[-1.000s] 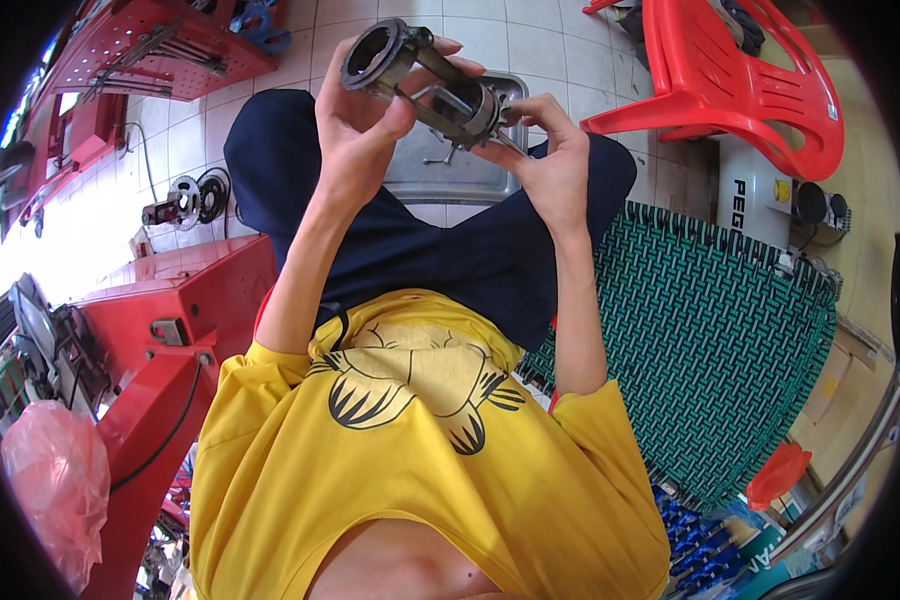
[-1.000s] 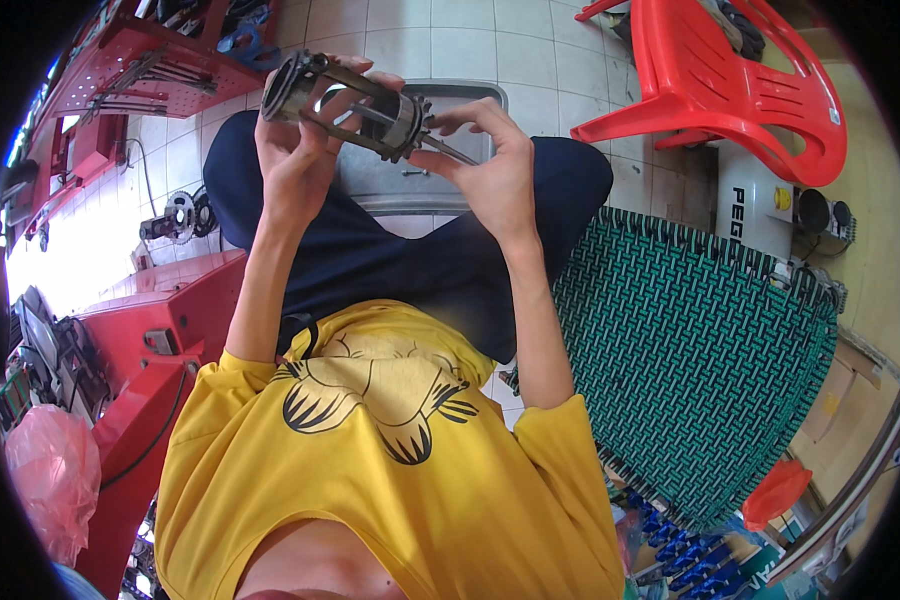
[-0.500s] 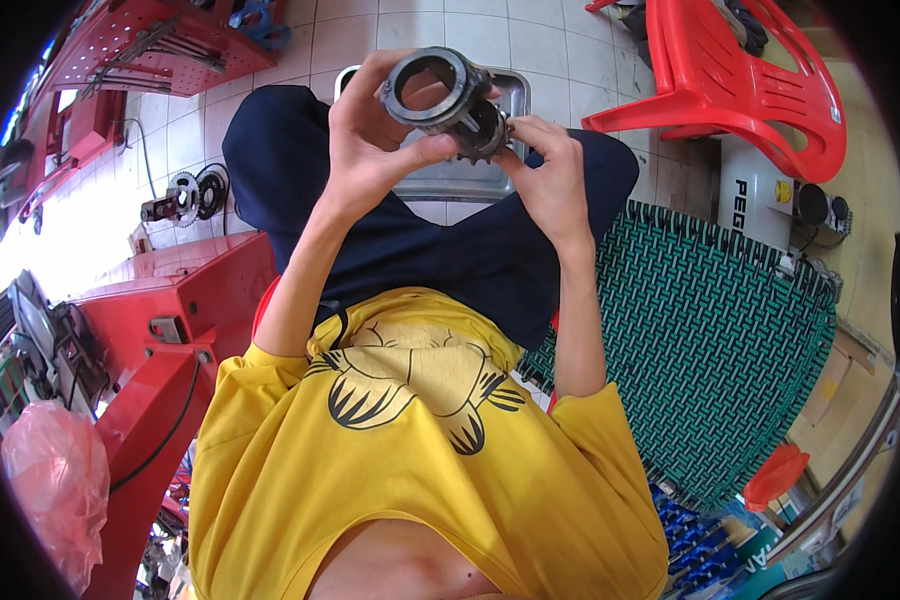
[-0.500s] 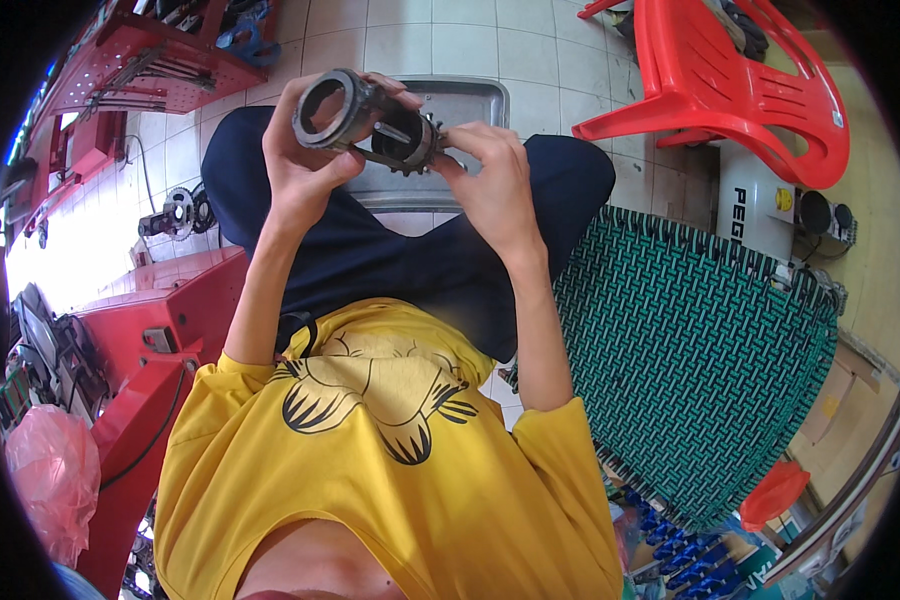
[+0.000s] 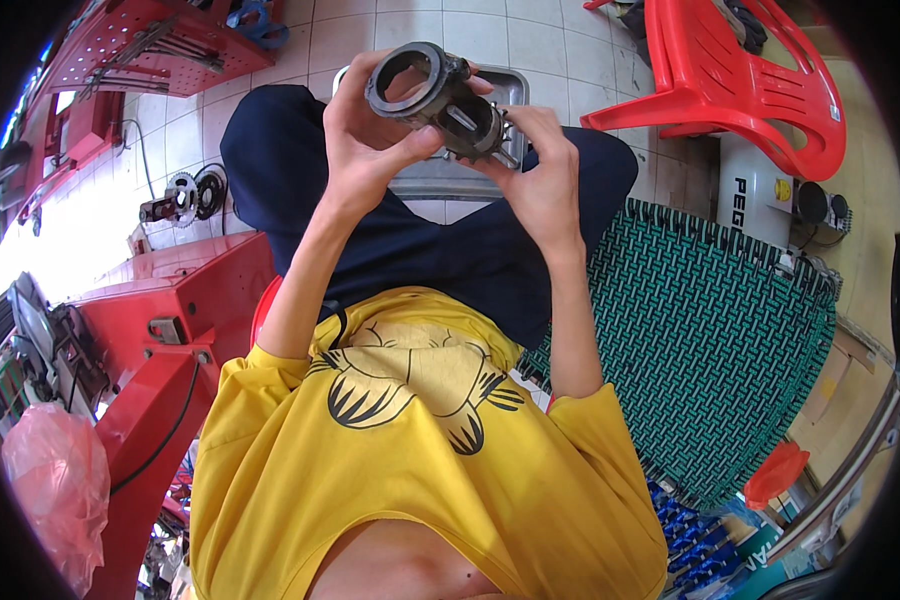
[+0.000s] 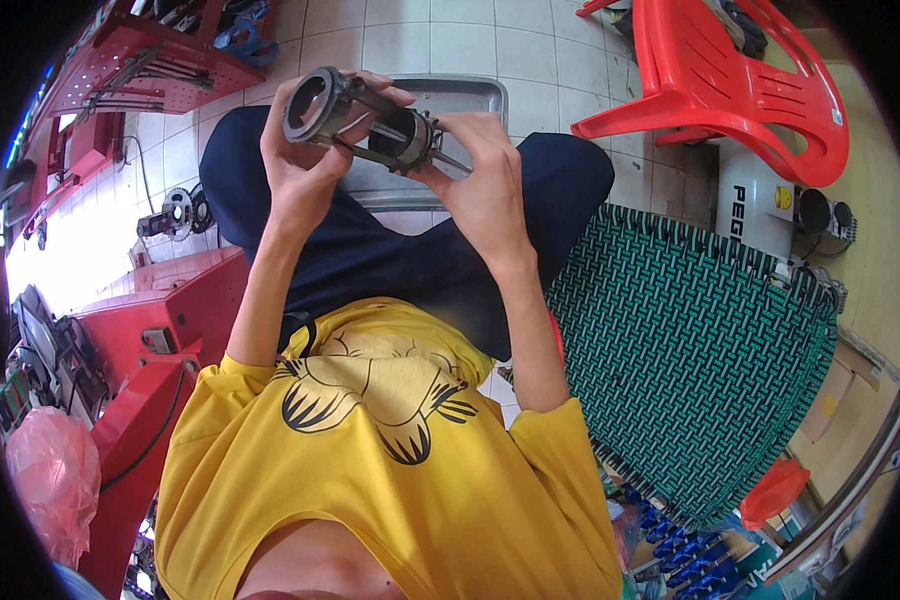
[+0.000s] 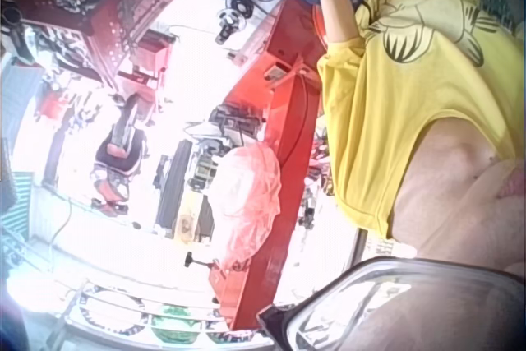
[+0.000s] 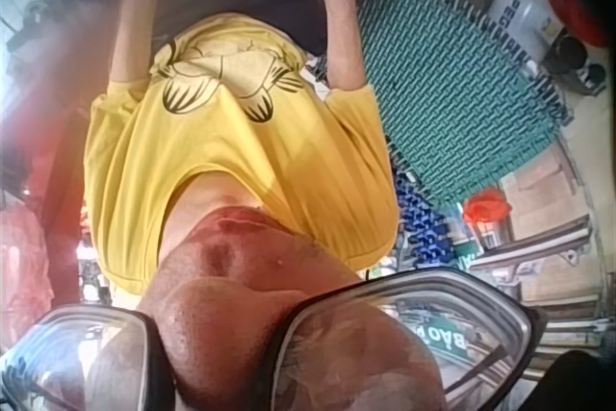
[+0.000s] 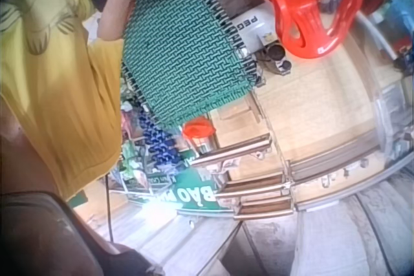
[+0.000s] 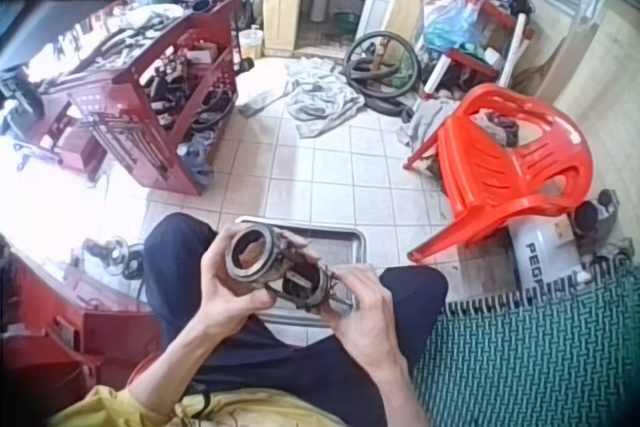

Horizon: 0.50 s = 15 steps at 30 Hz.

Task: The person manipulates motorcycle engine components, including a piston and a cylinder-like housing, by hand over a metal tray. They turn the assembly over and handle small screws.

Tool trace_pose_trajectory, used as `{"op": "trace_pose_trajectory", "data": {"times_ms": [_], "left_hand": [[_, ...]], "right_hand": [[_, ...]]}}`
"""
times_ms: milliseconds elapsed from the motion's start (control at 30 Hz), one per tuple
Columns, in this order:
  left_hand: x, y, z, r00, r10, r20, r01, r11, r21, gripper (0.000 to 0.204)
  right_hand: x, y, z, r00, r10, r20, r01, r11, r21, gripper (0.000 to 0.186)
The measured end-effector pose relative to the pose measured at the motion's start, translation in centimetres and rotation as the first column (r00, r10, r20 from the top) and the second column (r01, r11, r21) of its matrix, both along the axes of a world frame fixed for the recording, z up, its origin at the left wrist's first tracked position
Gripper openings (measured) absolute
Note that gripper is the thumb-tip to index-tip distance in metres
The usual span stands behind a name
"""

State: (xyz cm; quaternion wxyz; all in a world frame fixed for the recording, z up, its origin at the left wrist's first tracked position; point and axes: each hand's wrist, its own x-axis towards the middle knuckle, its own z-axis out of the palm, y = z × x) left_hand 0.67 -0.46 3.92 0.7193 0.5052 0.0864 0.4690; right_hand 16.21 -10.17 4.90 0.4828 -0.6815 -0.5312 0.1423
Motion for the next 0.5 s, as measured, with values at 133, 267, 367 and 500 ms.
{"op": "trace_pose_trajectory", "data": {"times_ms": [133,267,367,500], "left_hand": [[-0.6,0.5,-0.5,1.0,0.004,-0.031,-0.003,0.999,0.038,0.064],[-0.5,0.3,-0.8,0.999,0.043,-0.025,-0.042,0.999,0.031,0.065],[-0.3,0.5,-0.8,0.998,0.069,-0.01,-0.068,0.992,0.103,0.061],[-0.5,0.4,-1.1,0.995,0.102,0.012,-0.103,0.995,0.005,0.052]], "right_hand": [[0.6,-0.7,-0.6,0.994,0.047,0.102,-0.036,0.994,-0.104,0.038],[-0.4,-0.5,0.8,0.998,-0.002,0.056,0.008,0.995,-0.1,0.034],[-0.4,-0.6,-0.2,0.997,0.075,0.005,-0.075,0.995,-0.071,0.032],[-0.1,-1.1,-0.6,0.994,0.051,-0.1,-0.056,0.998,-0.041,0.032]]}}
